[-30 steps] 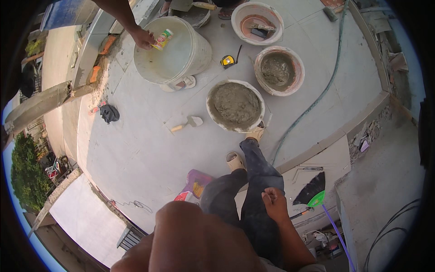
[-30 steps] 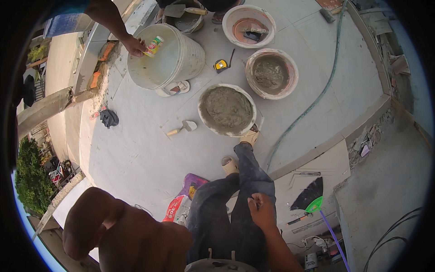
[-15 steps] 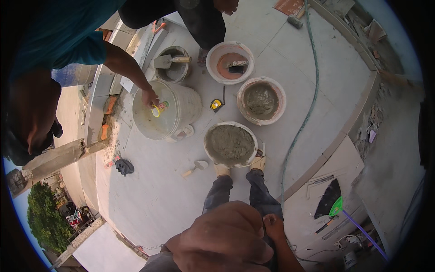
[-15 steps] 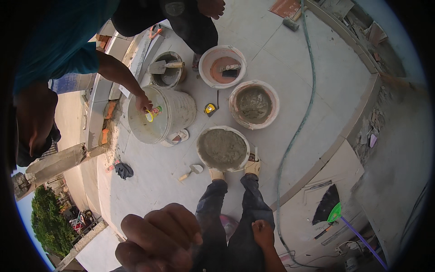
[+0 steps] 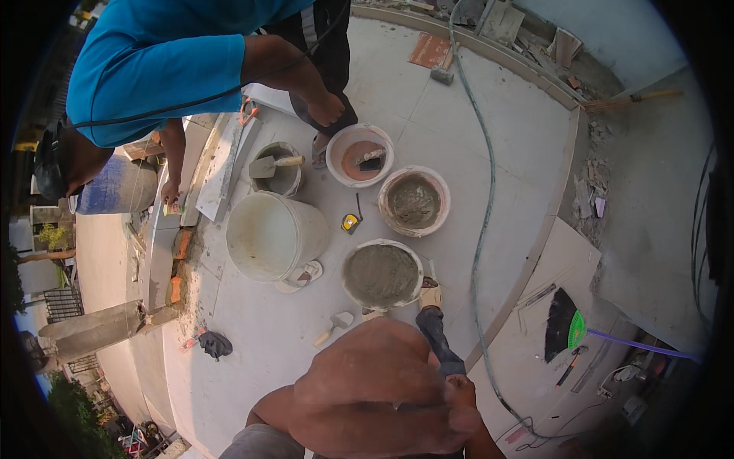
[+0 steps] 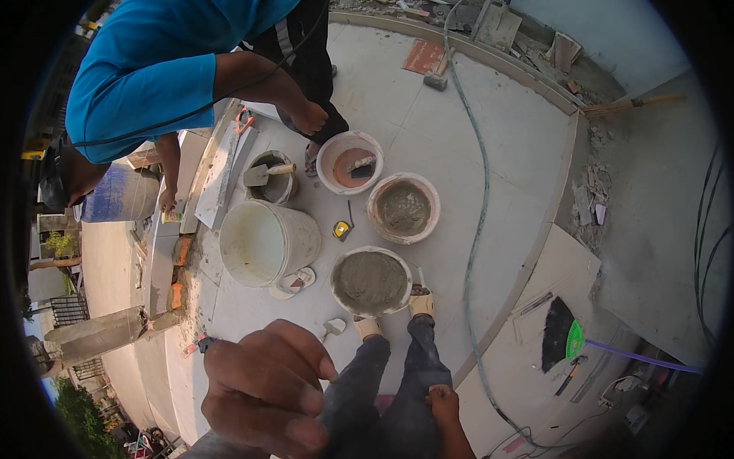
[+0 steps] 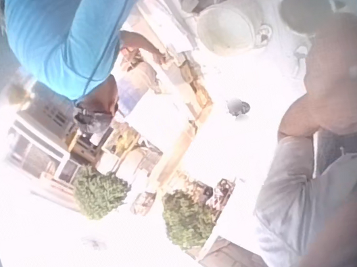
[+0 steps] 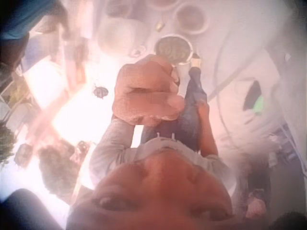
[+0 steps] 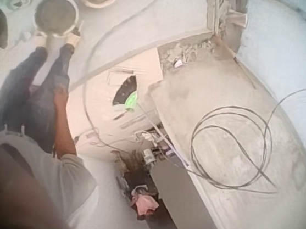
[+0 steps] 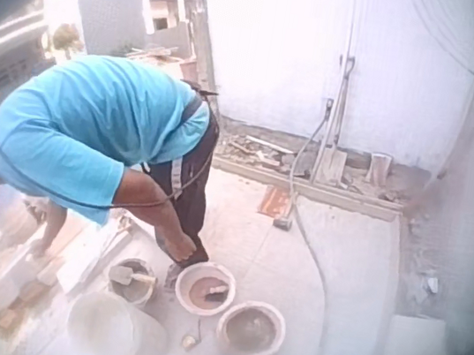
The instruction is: The person scoops cement from a bucket using a trowel and applies it to the floor surface, smoothing it along a linear section. The person moves around the work area, handling buckets and tools while another worker is present nearby.
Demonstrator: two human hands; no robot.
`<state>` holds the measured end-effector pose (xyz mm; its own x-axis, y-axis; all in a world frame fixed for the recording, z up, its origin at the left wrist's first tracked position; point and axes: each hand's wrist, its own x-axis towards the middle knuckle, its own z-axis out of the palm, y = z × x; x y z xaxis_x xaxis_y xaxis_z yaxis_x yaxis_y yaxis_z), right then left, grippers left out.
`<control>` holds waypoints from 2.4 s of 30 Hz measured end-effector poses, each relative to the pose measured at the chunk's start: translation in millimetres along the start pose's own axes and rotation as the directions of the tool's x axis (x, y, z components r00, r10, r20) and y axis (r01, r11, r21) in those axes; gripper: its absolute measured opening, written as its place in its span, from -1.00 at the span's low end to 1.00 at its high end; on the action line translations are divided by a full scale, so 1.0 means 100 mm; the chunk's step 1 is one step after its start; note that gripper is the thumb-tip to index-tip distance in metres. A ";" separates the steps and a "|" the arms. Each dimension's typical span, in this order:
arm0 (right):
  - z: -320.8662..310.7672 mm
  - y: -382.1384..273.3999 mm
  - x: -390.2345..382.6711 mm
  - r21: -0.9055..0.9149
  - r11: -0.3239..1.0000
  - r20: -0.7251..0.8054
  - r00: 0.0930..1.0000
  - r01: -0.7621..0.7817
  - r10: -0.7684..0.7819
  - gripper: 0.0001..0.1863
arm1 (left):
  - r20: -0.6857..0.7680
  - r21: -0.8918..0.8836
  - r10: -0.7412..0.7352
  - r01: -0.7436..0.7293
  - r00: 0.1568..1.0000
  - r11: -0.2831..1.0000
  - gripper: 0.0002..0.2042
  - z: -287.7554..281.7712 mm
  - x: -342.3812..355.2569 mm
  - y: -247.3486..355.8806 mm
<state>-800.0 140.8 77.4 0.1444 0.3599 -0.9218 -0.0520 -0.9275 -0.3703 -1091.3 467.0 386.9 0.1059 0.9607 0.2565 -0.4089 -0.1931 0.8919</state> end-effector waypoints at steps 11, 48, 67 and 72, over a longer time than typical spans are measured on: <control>-0.18 1.54 -0.54 -0.465 0.885 -0.271 0.956 -0.030 -0.110 -0.53 | 0.709 -0.662 -0.080 0.700 0.701 0.267 -0.51 1.62 -0.28 0.11; -0.36 1.21 -0.68 -0.215 0.960 0.197 0.956 -0.176 0.220 -0.15 | -0.208 0.870 -0.971 -0.474 -0.113 -0.132 -0.32 0.08 -3.86 -2.36; -0.35 1.54 -0.41 -0.277 0.960 0.338 0.939 0.043 0.056 -0.25 | -0.272 0.747 -0.957 -0.650 -0.102 -0.143 -0.23 0.48 -3.77 -2.52; -0.21 1.55 -0.32 -0.346 0.936 0.380 0.921 0.060 0.082 -0.23 | -0.283 0.746 -0.953 -0.649 -0.106 -0.149 -0.20 0.37 -3.70 -2.48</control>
<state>-792.1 -16.6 51.4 -0.2471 0.2942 -0.9232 0.3017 -0.8821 -0.3618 -995.2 151.7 84.3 0.1222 0.1390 -0.9827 0.6682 -0.7436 -0.0221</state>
